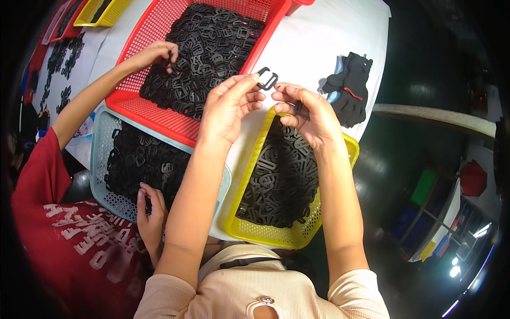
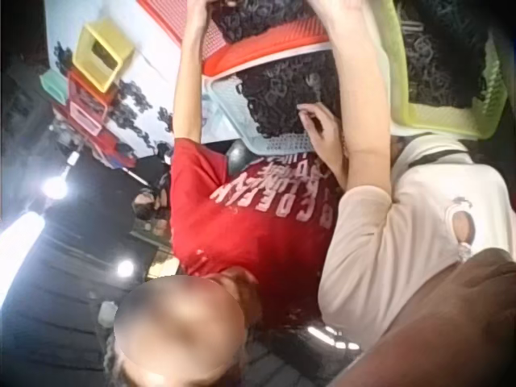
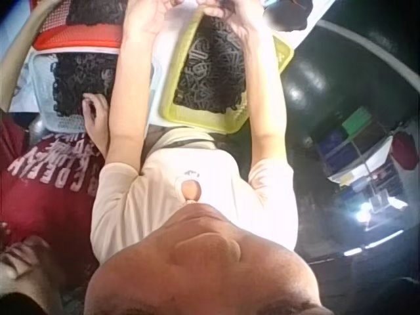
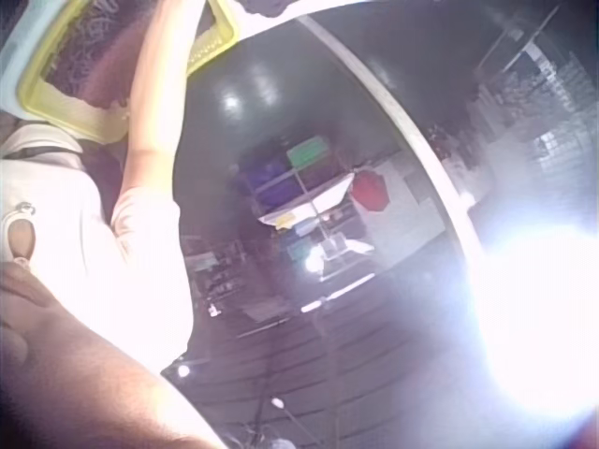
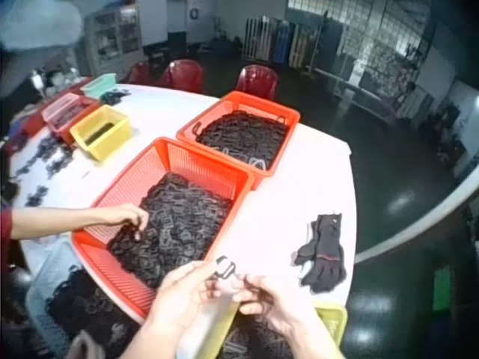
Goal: The person sorts black plastic buckles into different colored baskets by picking them up from a pile on the table and placing them into a red, light blue, or yellow basket.
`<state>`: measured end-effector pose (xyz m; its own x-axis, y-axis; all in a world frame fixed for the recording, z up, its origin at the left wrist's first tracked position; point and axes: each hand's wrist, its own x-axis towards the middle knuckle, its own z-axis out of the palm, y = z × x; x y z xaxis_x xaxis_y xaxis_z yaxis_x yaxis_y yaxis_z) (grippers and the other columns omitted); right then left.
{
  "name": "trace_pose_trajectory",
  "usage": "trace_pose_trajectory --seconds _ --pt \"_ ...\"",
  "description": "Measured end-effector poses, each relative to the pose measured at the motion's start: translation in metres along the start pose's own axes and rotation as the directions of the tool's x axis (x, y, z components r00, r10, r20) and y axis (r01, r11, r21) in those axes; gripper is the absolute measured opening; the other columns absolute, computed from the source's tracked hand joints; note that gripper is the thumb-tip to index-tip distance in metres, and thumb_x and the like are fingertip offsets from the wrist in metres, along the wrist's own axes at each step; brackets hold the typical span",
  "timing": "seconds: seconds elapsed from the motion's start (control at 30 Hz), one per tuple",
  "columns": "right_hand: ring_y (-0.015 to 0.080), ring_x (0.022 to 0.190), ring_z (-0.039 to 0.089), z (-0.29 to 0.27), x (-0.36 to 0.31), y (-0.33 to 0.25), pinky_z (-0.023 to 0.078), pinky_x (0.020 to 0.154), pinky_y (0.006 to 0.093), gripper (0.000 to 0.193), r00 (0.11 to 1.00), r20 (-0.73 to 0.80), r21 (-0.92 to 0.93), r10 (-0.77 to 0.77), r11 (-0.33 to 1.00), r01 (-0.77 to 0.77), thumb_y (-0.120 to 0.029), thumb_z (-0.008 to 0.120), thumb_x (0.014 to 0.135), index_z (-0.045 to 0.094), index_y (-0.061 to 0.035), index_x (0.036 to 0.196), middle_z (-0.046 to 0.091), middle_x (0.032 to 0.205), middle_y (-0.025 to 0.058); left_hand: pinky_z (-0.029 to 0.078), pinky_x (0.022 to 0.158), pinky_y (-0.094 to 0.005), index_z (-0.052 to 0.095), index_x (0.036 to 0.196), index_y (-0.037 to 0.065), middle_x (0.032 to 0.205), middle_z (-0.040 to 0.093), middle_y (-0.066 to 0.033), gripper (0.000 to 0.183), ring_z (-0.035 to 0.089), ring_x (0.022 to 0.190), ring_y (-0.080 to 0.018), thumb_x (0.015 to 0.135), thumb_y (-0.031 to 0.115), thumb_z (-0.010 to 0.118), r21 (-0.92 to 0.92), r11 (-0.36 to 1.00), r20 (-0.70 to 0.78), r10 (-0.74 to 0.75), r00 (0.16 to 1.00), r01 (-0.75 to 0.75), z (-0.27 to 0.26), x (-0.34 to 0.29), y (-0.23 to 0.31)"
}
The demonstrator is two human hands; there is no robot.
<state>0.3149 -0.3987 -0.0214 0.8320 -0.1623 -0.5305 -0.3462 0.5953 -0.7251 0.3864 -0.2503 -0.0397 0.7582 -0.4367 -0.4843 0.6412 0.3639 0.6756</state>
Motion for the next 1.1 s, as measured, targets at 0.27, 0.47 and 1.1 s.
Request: trace_pose_trajectory --seconds 0.27,0.47,1.1 --pt "0.0136 0.075 0.062 -0.022 0.016 0.002 0.053 0.056 0.0224 0.03 0.998 -0.043 0.031 0.048 0.998 -0.047 -0.014 0.057 0.085 0.056 0.0049 0.108 0.063 0.09 0.0097 0.048 0.061 -0.023 0.059 0.093 0.001 0.078 0.061 -0.0051 0.014 0.06 0.067 -0.0122 0.084 0.01 0.062 0.075 0.975 -0.074 0.213 0.974 -0.208 -0.022 -0.023 0.016" --pt "0.0152 0.071 0.064 -0.073 0.058 0.008 0.052 0.059 0.0273 0.021 0.927 -0.171 -0.868 -0.333 0.496 0.018 -0.009 0.055 0.085 0.061 -0.0044 0.105 0.064 0.085 0.0091 0.046 0.062 -0.0202 0.057 0.089 -0.001 0.076 0.061 -0.0048 0.008 0.058 0.065 -0.0083 0.085 0.005 0.059 0.462 0.815 -0.23 0.492 0.84 -0.351 -0.041 -0.081 0.02" --pt "0.0297 0.077 0.064 0.089 0.137 -0.01 0.05 0.072 0.0378 0.016 0.812 0.486 -0.868 -0.325 -0.069 0.492 -0.005 0.059 0.075 0.066 -0.0055 0.089 0.066 0.083 0.0162 0.048 0.064 -0.0348 0.062 0.088 0.001 0.081 0.062 -0.0139 0.01 0.061 0.072 -0.0293 0.084 0.008 0.057 0.943 0.255 0.012 0.613 0.79 -0.213 -0.053 -0.141 0.023"
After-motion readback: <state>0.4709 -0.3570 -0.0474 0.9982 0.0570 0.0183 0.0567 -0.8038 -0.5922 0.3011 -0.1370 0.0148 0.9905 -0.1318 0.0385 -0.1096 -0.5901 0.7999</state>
